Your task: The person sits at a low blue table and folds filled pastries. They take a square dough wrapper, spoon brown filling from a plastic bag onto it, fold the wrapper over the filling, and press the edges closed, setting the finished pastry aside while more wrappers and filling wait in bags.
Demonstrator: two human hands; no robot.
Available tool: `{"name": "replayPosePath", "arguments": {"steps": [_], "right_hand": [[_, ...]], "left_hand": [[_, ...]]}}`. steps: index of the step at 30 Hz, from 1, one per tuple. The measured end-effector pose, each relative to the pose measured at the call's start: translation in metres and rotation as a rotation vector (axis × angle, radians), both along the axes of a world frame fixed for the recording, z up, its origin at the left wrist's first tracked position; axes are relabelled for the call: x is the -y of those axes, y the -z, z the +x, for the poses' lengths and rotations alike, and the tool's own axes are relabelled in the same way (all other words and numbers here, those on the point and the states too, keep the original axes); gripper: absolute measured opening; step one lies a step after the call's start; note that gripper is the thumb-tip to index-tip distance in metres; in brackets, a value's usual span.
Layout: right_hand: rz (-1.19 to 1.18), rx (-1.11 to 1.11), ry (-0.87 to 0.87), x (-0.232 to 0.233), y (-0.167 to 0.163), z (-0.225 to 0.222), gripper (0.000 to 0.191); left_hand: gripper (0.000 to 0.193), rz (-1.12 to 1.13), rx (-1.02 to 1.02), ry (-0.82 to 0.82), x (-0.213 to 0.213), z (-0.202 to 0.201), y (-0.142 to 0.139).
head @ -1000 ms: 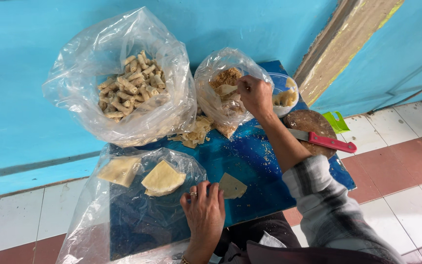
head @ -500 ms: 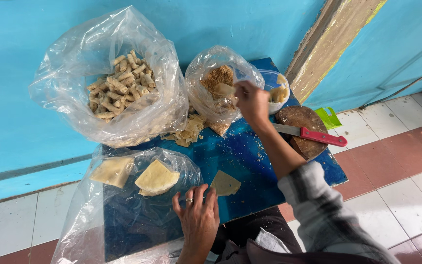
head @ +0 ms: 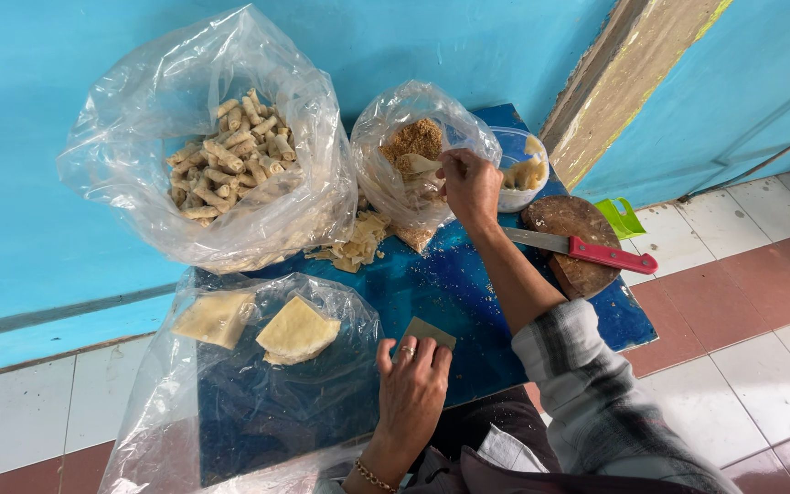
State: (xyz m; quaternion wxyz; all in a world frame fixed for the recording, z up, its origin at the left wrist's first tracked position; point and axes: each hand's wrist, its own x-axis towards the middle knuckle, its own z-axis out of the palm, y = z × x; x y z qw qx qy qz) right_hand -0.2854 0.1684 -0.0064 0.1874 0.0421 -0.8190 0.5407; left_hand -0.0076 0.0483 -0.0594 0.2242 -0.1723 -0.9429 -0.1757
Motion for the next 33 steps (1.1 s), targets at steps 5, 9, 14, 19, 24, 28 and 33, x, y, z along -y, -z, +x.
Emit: {"name": "replayPosePath", "arguments": {"steps": [5, 9, 14, 19, 24, 28, 33], "right_hand": [[-0.223, 0.068, -0.035, -0.015, -0.020, 0.026, 0.021], [-0.330, 0.107, -0.178, -0.042, -0.017, 0.063, 0.023], [-0.218, 0.262, -0.294, -0.076, 0.009, 0.143, 0.028], [-0.054, 0.287, -0.428, -0.083, 0.035, 0.199, 0.022], [0.226, -0.021, -0.503, -0.086, 0.039, 0.207, 0.020], [0.277, -0.106, -0.596, -0.090, 0.035, 0.205, 0.025], [0.337, -0.189, -0.643, -0.096, 0.027, 0.202, 0.030]], "left_hand": [[0.006, 0.079, 0.020, 0.011, -0.016, -0.011, 0.011], [0.016, 0.174, -0.070, 0.032, -0.014, -0.001, 0.018], [0.020, 0.111, -0.079, -0.053, 0.022, 0.024, 0.014], [0.019, 0.269, -0.037, -0.122, 0.030, 0.022, -0.005], [0.016, 0.354, -0.026, -0.263, 0.019, 0.005, -0.018], [0.026, 0.336, 0.103, -0.348, 0.010, -0.009, -0.018], [0.040, 0.276, 0.140, -0.356, 0.008, -0.013, -0.014]]}}
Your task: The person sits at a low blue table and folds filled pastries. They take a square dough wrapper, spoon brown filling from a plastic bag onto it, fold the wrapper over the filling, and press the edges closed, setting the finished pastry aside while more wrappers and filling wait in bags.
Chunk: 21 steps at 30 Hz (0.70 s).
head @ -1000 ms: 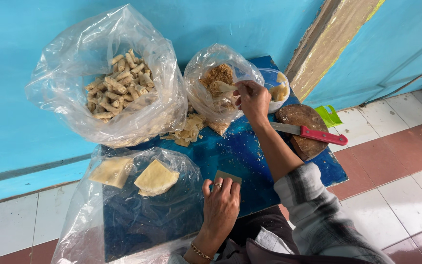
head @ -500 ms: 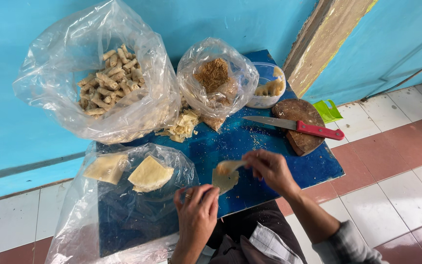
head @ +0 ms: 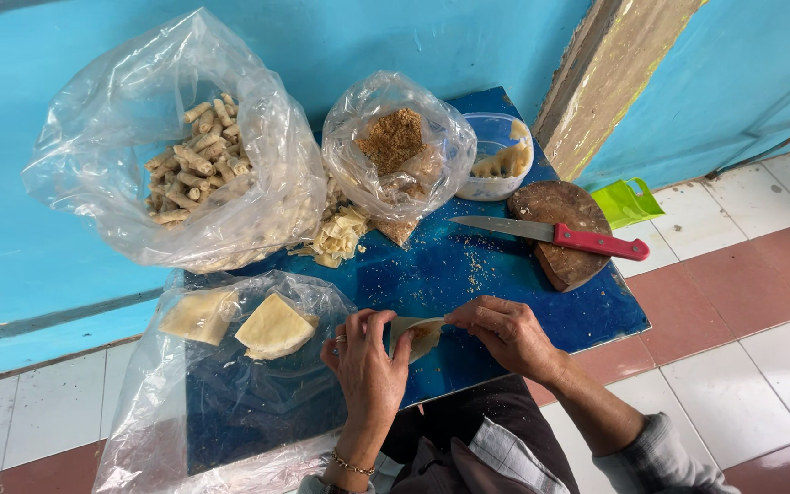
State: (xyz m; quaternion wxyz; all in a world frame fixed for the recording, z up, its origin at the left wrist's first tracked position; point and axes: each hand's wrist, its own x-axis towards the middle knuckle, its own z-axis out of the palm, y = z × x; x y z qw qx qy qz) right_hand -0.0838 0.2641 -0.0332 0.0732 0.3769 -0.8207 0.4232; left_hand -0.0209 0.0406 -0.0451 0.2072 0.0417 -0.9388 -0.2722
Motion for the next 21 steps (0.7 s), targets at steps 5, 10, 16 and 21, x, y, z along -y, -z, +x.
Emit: {"name": "replayPosePath", "arguments": {"steps": [5, 10, 16, 21], "right_hand": [[0.034, -0.103, -0.050, -0.004, -0.010, 0.000, 0.030], [0.058, -0.245, -0.081, -0.004, -0.016, 0.000, 0.023], [0.072, -0.328, -0.101, -0.006, -0.014, -0.001, 0.027], [0.002, -0.010, 0.039, -0.005, -0.001, -0.007, 0.022]], "left_hand": [[0.038, -0.051, 0.009, 0.037, -0.002, 0.005, 0.002], [0.030, -0.085, -0.020, 0.068, 0.006, 0.010, -0.001], [0.013, -0.070, 0.075, 0.094, 0.005, 0.013, -0.003], [0.012, -0.023, 0.050, 0.070, 0.008, 0.019, -0.001]]}}
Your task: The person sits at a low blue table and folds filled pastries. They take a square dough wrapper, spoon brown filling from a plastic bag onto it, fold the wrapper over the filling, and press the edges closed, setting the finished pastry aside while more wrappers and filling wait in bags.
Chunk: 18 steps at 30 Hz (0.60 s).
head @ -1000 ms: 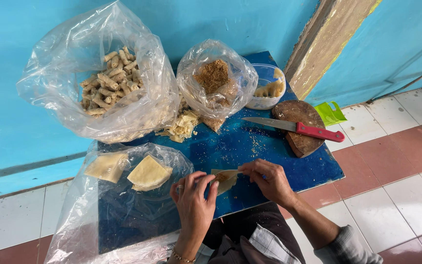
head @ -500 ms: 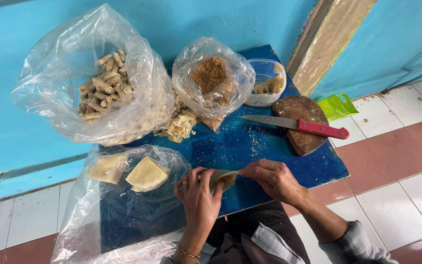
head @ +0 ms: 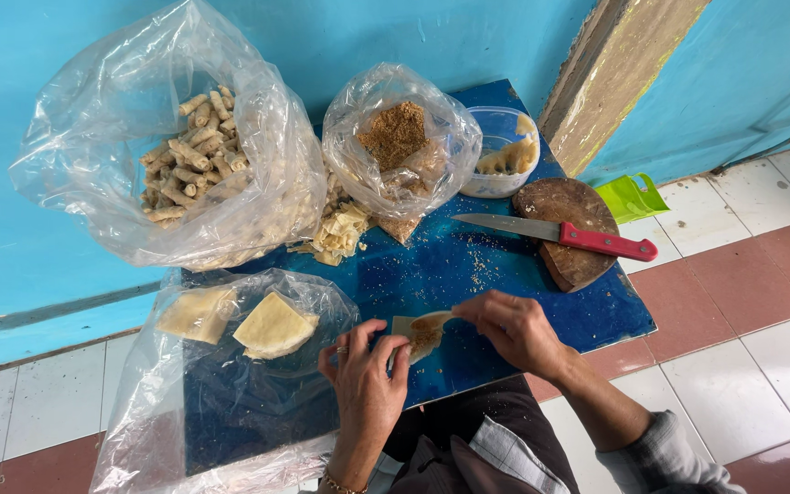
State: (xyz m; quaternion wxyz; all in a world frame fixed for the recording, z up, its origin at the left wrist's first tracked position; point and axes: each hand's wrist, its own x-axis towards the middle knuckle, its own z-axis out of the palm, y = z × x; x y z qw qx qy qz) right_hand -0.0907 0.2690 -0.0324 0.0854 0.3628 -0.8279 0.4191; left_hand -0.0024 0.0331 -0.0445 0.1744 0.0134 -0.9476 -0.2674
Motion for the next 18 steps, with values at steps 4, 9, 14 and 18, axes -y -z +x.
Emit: {"name": "replayPosePath", "arguments": {"steps": [4, 9, 14, 18], "right_hand": [[-0.234, 0.501, 0.143, -0.001, -0.002, -0.022, 0.022], [-0.407, 0.427, 0.303, 0.015, -0.043, -0.096, 0.026], [0.212, -0.335, 0.481, 0.087, -0.059, -0.183, 0.024], [0.621, -0.497, 0.467, 0.124, -0.052, -0.202, 0.021]], "left_hand": [[0.020, -0.072, -0.032, -0.004, 0.010, 0.010, 0.004], [0.028, -0.115, -0.089, -0.025, 0.006, 0.023, 0.013], [0.022, -0.128, -0.142, -0.115, -0.005, 0.028, 0.017], [0.016, -0.088, -0.139, -0.134, -0.009, 0.028, 0.015]]}}
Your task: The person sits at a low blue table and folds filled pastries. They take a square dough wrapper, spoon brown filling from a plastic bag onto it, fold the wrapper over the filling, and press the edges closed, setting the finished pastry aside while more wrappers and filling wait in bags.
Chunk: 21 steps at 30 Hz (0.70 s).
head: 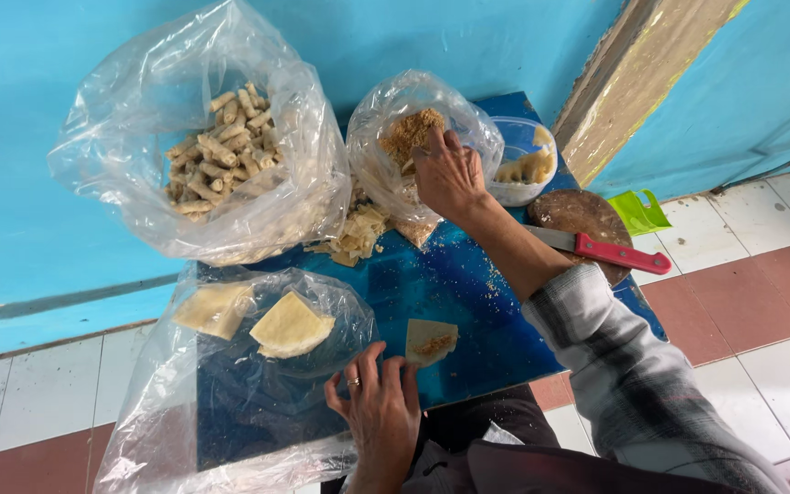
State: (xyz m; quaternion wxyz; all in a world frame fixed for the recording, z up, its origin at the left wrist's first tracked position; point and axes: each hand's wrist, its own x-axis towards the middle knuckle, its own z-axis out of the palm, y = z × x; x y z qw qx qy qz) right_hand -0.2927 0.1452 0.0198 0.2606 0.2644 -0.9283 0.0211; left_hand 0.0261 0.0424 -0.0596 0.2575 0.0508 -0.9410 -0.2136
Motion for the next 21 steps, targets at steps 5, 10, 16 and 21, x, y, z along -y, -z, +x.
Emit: {"name": "replayPosePath", "arguments": {"steps": [5, 10, 16, 21], "right_hand": [[-0.232, -0.330, -0.132, -0.027, -0.018, 0.065, 0.030], [-0.267, 0.470, -0.226, -0.078, 0.010, 0.188, 0.012], [-0.349, 0.548, -0.149, -0.083, 0.041, 0.213, 0.016], [-0.361, 0.692, -0.110, -0.081, 0.039, 0.208, 0.019]], "left_hand": [[0.014, 0.105, 0.039, 0.013, -0.001, -0.007, -0.006], [0.019, 0.120, 0.069, 0.029, 0.002, -0.013, -0.011], [0.018, 0.111, 0.030, 0.058, -0.001, -0.013, -0.014], [0.018, 0.143, -0.004, 0.097, -0.001, -0.016, -0.011]]}}
